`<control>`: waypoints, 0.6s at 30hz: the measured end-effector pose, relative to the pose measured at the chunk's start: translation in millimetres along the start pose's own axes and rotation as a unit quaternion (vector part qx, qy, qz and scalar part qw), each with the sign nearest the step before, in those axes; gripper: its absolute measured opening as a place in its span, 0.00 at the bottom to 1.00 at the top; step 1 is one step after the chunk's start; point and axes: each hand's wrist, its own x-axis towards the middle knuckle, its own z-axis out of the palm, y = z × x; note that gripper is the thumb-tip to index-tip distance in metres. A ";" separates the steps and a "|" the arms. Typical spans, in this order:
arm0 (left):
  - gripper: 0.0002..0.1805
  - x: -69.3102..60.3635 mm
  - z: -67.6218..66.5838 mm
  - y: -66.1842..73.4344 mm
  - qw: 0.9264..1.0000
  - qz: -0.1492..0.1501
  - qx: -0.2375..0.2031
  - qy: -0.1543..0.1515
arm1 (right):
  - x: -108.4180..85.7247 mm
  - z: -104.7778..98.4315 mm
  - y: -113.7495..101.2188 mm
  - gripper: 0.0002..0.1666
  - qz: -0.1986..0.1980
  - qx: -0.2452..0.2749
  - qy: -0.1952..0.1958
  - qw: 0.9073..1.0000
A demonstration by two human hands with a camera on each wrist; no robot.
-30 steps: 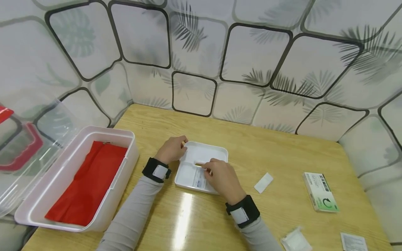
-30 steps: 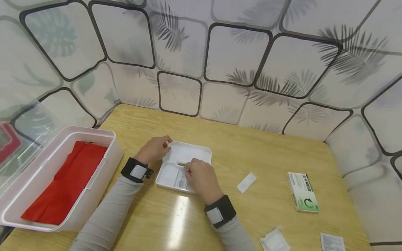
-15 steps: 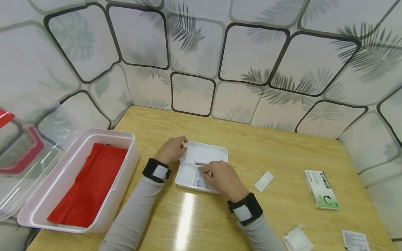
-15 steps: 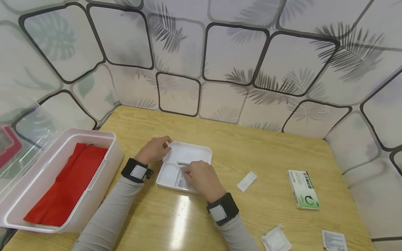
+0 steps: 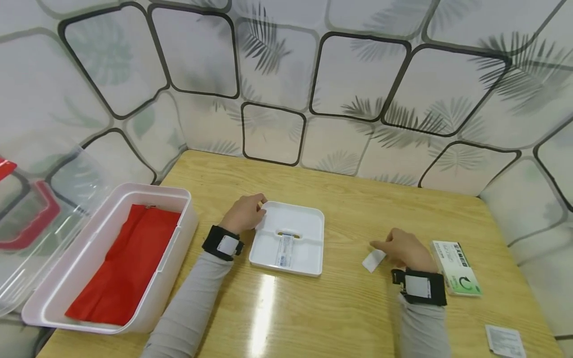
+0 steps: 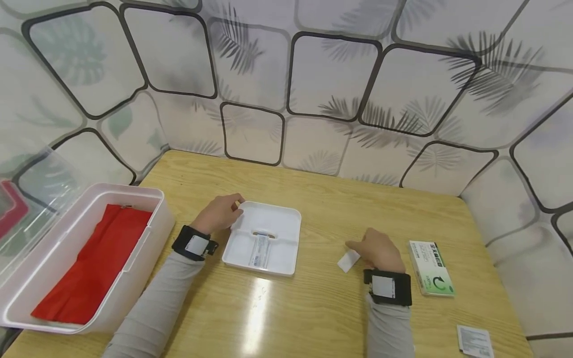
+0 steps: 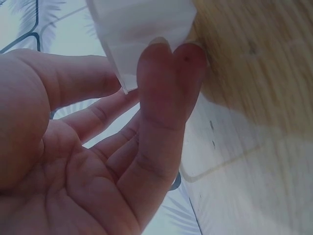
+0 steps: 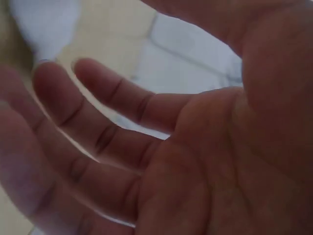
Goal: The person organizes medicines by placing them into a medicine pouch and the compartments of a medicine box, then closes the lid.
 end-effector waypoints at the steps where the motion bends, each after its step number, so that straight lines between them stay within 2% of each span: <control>1: 0.16 -0.5 0.2 0.1 1.000 -0.001 0.000 0.001 | 2.4 1.1 5.9 0.29 0.012 0.014 -0.005 1.000; 3: 0.15 -0.8 1.1 -0.2 1.000 0.003 0.001 0.002 | 7.8 4.7 12.7 0.31 0.023 0.031 -0.006 0.999; 6: 0.15 -1.4 0.2 -1.8 1.000 0.006 0.002 0.005 | 14.6 10.5 12.0 0.31 0.025 0.038 0.006 0.999; 11: 0.15 -0.9 0.7 -3.1 1.000 0.000 0.002 0.002 | 18.1 16.6 4.7 0.24 0.026 0.046 0.025 0.998; 18: 0.15 1.4 0.4 -1.9 1.000 0.003 0.008 0.002 | 14.3 10.8 -2.6 0.16 0.005 0.032 0.022 0.999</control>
